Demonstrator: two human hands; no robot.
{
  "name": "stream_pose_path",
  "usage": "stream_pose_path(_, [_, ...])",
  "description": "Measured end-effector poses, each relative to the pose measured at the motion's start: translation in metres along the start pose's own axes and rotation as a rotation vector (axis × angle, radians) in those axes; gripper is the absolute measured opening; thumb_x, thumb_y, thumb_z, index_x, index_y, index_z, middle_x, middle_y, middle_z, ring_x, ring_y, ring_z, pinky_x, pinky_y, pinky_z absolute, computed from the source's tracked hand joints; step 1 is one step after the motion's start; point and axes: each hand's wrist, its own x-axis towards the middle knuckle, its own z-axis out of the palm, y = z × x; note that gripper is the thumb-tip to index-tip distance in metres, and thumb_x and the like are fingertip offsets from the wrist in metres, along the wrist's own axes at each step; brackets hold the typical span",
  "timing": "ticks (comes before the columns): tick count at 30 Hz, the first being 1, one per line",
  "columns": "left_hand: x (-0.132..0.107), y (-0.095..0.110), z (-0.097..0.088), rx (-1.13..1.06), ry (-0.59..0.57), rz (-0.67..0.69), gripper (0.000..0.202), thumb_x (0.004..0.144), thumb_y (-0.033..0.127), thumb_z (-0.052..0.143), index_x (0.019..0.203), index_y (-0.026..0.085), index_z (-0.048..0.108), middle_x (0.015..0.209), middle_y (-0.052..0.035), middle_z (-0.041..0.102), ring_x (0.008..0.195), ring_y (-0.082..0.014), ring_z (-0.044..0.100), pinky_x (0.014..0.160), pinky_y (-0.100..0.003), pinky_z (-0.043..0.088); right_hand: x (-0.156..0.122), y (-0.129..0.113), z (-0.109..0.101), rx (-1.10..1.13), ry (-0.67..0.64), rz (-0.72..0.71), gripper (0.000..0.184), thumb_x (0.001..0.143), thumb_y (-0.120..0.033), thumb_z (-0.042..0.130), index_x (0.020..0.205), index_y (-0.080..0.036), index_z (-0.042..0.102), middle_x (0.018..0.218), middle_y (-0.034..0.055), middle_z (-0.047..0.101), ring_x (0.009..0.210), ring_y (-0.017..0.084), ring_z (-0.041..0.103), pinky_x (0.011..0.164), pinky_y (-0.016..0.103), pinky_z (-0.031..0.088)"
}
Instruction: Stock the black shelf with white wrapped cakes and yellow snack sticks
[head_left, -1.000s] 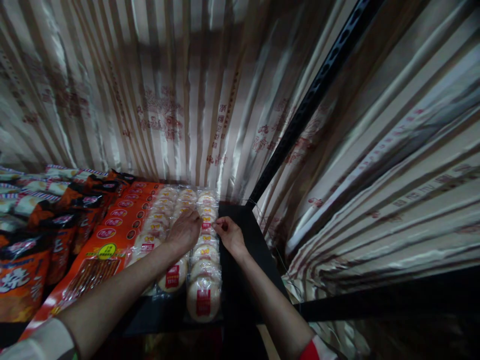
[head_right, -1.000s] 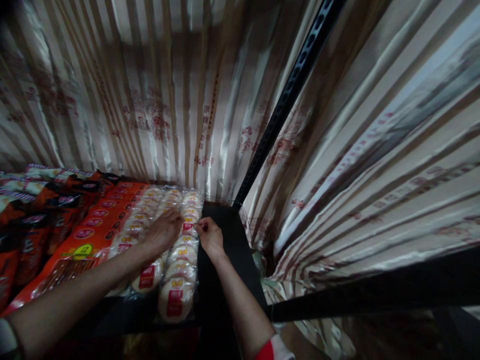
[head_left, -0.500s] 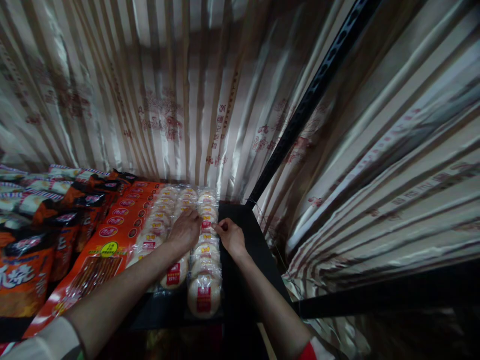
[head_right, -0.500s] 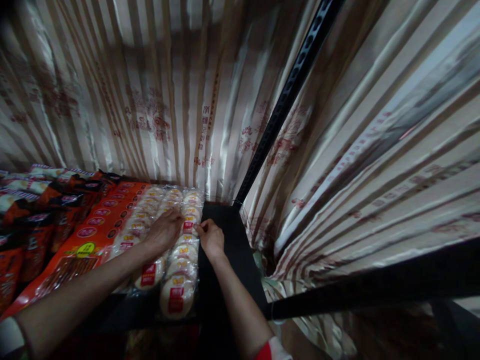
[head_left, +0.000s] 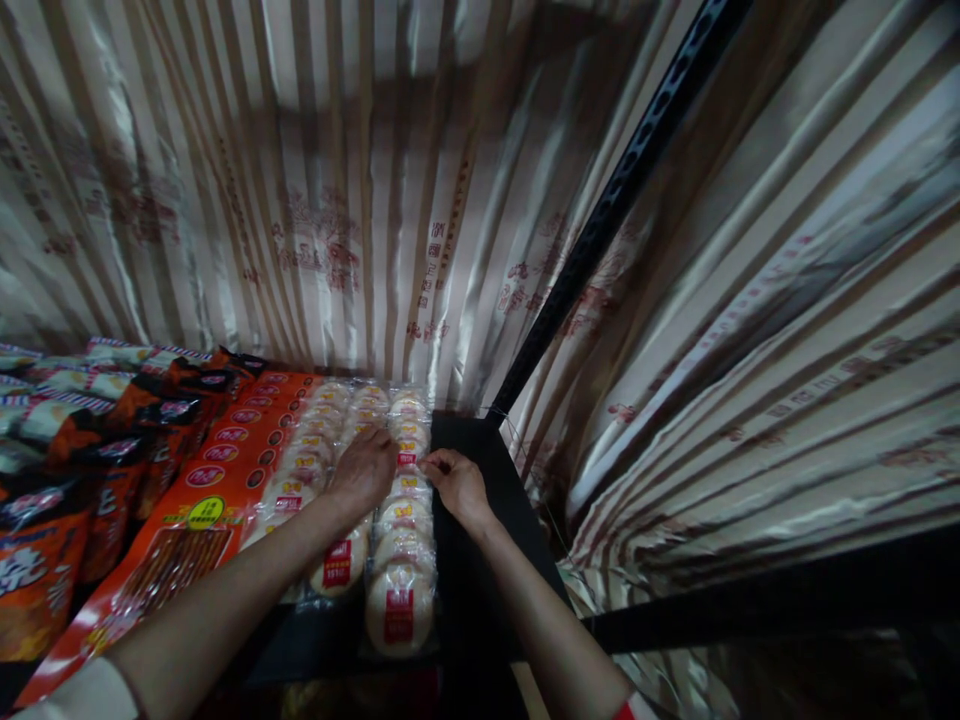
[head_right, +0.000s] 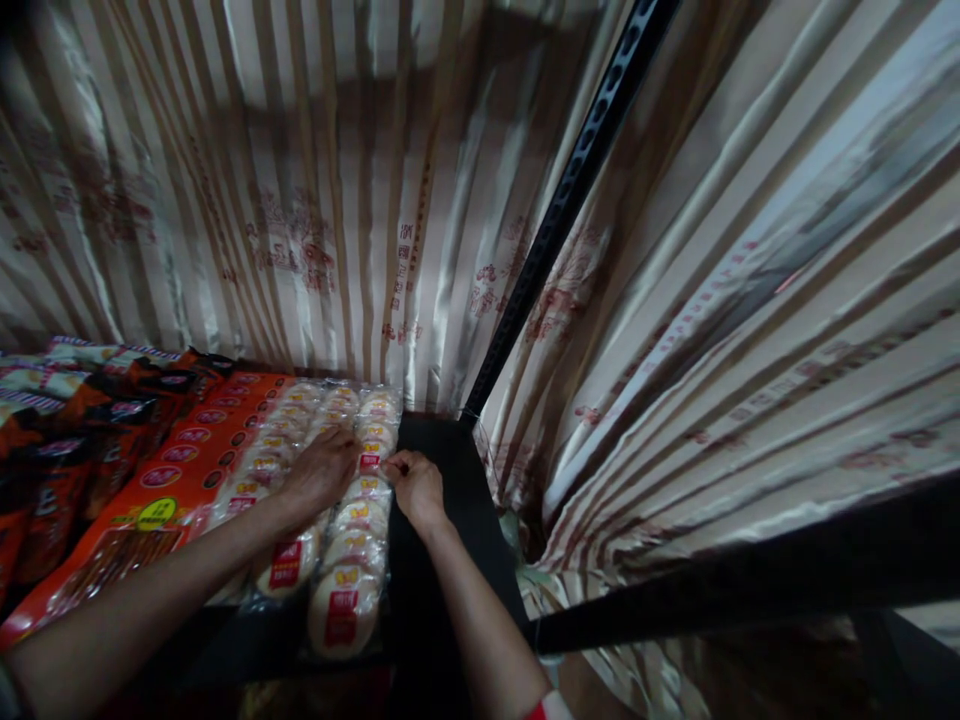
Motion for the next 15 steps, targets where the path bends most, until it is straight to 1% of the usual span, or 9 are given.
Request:
stream_pose_path(3, [0.0,0.0,0.001,-0.003,0.013,-0.008,0.018,0.084,0.013,0.047,0.082,0.014,0.064,0.088,-0.009,0.062,0.091,-0.0216,0.054,0.088,-0.035,0.043,0.001,-0.001,0.002,-0.05,0.047,-0.034,0.015,0.078,-0.033,0.055,0.072,-0.024,0.067,0.072,-0.0013,0.063,0.066,0.014,0.058,0.062,0.024,0.041])
stream_pose_path(8, [-0.002,0.001,0.003,-0.02,0.042,-0.015,0.019,0.086,0.016,0.045,0.085,0.014,0.064,0.089,-0.0087,0.062,0.093,-0.0225,0.054,0.089,-0.036,0.043,0.003,-0.004,0.005,-0.107,0.079,-0.079,0.017,0.08,-0.031,0.053,0.073,-0.023,0.065,0.071,-0.0004,0.059,0.066,0.014,0.056,0.063,0.024,0.04])
stream_pose_path(11, [-0.006,0.001,0.005,-0.049,0.087,-0.012,0.02,0.087,0.016,0.044,0.094,0.013,0.063,0.094,-0.0084,0.062,0.097,-0.0223,0.053,0.092,-0.037,0.042,0.005,-0.004,0.005,-0.12,0.094,-0.097,0.017,0.081,-0.03,0.052,0.073,-0.023,0.065,0.072,-0.0003,0.058,0.066,0.014,0.055,0.063,0.024,0.039])
stream_pose_path(15, [-0.015,0.003,0.006,-0.081,0.153,-0.027,0.023,0.087,0.017,0.044,0.104,0.015,0.059,0.104,-0.009,0.06,0.102,-0.022,0.051,0.093,-0.038,0.042,0.007,-0.003,0.005,-0.126,0.11,-0.1,0.017,0.082,-0.03,0.051,0.074,-0.023,0.064,0.071,-0.0006,0.057,0.065,0.013,0.054,0.062,0.024,0.039])
